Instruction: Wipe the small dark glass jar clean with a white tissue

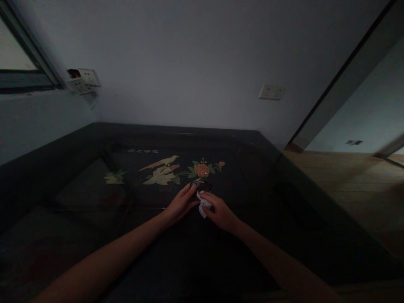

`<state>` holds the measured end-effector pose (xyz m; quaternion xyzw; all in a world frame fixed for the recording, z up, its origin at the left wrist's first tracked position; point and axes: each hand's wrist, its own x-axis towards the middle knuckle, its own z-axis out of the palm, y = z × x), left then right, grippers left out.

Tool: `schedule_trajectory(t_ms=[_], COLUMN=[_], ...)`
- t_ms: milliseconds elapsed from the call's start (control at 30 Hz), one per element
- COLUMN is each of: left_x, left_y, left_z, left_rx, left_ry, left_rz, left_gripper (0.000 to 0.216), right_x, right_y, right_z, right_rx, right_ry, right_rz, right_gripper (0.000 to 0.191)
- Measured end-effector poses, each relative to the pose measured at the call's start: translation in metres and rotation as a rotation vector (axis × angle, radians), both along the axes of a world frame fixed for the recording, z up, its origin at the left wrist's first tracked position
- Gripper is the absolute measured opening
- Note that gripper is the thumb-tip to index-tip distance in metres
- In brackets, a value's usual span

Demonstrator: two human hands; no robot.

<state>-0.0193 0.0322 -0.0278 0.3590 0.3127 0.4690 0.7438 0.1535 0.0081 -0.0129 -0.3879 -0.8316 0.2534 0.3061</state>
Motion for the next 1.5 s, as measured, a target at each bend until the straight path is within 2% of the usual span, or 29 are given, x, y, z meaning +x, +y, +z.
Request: schedule_trajectory(t_ms=[200,333,533,667,800,900,1000,1200,1333,1400,1500], left_x=[0.004,0.005,0.002,0.001,0.000,-0.001,-0.001,0.001,0.002,0.003,0.003], left_y=[-0.001,-0.001,-0.001,-0.001,-0.003,-0.004,-0.005,-0.004,-0.002,-0.002,-0.003], left_z=[0.003,0.005,0.001,0.000,0.002,0.002,0.003,0.006,0.005,0.006,0.008], left_rx=[-0.016,-0.020,0.015,0.014,-0.010,-0.010,-0.008,-0.022,-0.044,-0.070,-0.086], left_ry=[-0.069,-0.092,-0.071,-0.058,-0.040,-0.041,-0.041,-0.038,-0.093,-0.104,-0.078], left_rz=[0.026,0.036,-0.021,-0.027,-0.002,0.016,0.028,0.010,0.012,0.017,0.018], left_gripper=[0.033,0.032,0.028,0.030,0.032,0.033,0.035,0.035,0.034,0.035,0.037], right_x=[0.004,0.002,-0.004,-0.005,-0.006,-0.008,-0.007,0.006,0.012,0.011,0.005], right_y=[0.002,0.002,-0.005,-0.008,-0.010,-0.011,-0.009,0.004,0.010,0.010,0.005], right_z=[0.009,0.008,0.006,0.011,0.011,0.006,0.003,0.008,0.008,0.006,0.004], right_rx=[0.311,0.421,0.318,0.168,-0.043,-0.119,-0.054,0.275,0.450,0.458,0.348], right_ry=[-0.479,-0.583,-0.517,-0.285,-0.006,0.065,0.008,-0.393,-0.473,-0.458,-0.374], right_rz=[-0.046,-0.074,-0.100,-0.097,-0.062,-0.040,-0.024,-0.012,0.002,0.002,-0.022], right_gripper=[0.047,0.045,0.046,0.049,0.043,0.048,0.050,0.045,0.042,0.043,0.046])
